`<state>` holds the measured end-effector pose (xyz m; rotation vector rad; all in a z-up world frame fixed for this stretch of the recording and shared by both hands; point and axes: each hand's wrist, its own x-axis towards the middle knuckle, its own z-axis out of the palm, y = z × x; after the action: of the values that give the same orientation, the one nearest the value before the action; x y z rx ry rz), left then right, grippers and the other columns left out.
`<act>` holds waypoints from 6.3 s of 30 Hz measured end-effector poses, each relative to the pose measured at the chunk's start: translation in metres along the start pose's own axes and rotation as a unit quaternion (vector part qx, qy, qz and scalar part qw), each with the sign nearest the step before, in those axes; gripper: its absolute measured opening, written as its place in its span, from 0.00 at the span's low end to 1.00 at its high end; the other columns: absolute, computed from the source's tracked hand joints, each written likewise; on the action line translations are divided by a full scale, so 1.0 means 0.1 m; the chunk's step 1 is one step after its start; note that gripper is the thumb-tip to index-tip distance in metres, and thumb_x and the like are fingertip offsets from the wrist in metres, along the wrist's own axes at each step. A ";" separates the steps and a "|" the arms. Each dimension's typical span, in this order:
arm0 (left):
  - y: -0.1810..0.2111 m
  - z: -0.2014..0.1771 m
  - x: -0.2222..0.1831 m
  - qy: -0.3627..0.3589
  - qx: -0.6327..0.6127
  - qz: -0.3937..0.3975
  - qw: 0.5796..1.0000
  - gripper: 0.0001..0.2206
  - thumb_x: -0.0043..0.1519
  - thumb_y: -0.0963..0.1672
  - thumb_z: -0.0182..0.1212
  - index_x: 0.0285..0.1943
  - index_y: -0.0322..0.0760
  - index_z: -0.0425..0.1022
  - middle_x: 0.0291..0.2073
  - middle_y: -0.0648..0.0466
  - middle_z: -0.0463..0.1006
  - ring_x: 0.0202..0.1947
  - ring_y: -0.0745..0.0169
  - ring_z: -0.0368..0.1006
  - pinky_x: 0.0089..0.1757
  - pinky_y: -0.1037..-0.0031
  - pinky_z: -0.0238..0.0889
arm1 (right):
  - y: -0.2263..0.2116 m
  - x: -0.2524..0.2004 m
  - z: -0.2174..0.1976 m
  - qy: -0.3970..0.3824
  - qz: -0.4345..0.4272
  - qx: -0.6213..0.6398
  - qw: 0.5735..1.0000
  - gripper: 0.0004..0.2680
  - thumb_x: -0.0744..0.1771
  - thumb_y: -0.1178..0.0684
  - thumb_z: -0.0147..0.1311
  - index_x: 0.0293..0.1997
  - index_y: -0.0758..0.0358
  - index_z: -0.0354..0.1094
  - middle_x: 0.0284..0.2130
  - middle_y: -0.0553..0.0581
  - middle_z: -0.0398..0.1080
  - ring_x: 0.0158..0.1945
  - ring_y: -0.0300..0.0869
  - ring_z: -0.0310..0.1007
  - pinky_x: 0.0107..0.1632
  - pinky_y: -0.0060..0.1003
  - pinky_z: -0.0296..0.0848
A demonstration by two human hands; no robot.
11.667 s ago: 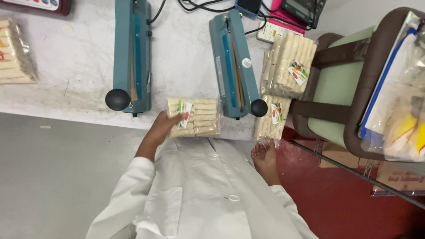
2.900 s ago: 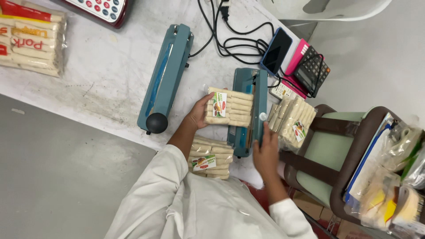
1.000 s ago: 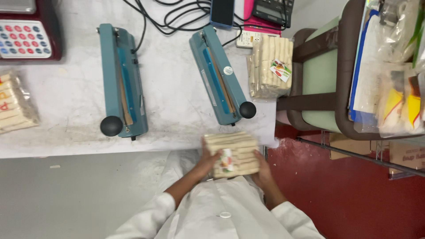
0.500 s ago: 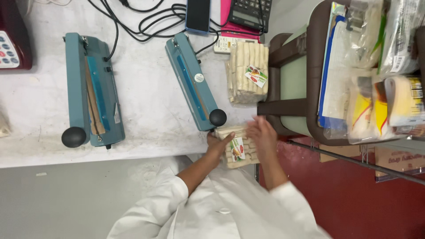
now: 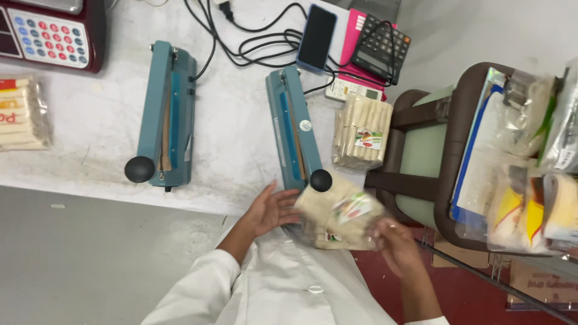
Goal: The person seals packages of sausages using a heat sealer. They place the packages on the sealer, press down the handle to seal, and then remove the sealed packages, repeating the process for multiple items.
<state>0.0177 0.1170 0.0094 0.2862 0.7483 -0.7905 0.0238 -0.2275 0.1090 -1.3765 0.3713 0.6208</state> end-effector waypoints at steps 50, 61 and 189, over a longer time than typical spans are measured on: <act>1.71 -0.16 0.11 -0.057 -0.099 0.148 0.982 0.26 0.59 0.53 0.63 0.64 0.36 0.73 0.55 0.44 0.79 0.51 0.46 0.78 0.53 0.50 0.71 | 0.21 1.50 1.98 0.138 -0.225 -0.728 0.633 0.28 0.66 0.56 0.45 0.77 0.61 0.42 0.48 0.63 0.61 0.45 0.51 0.70 0.37 0.45 0.78; 1.72 -0.20 0.21 -0.058 -0.066 0.170 0.982 0.28 0.60 0.54 0.64 0.66 0.37 0.71 0.56 0.45 0.78 0.51 0.48 0.78 0.53 0.52 0.71 | -0.44 1.30 2.04 0.069 -0.120 -0.690 0.711 0.28 0.66 0.58 0.49 0.77 0.55 0.47 0.49 0.63 0.62 0.49 0.59 0.72 0.39 0.49 0.77; 1.56 -0.21 0.36 0.010 -0.069 0.183 0.981 0.25 0.56 0.53 0.69 0.59 0.39 0.74 0.50 0.42 0.80 0.46 0.46 0.79 0.49 0.53 0.73 | 0.36 1.55 1.77 0.150 -0.213 -0.669 0.696 0.28 0.66 0.53 0.50 0.77 0.56 0.45 0.50 0.57 0.58 0.52 0.51 0.67 0.45 0.45 0.74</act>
<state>0.1376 0.2149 -0.0366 0.2968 0.7378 -0.3854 0.1044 -0.0217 0.0203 -2.8910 -0.2809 0.1807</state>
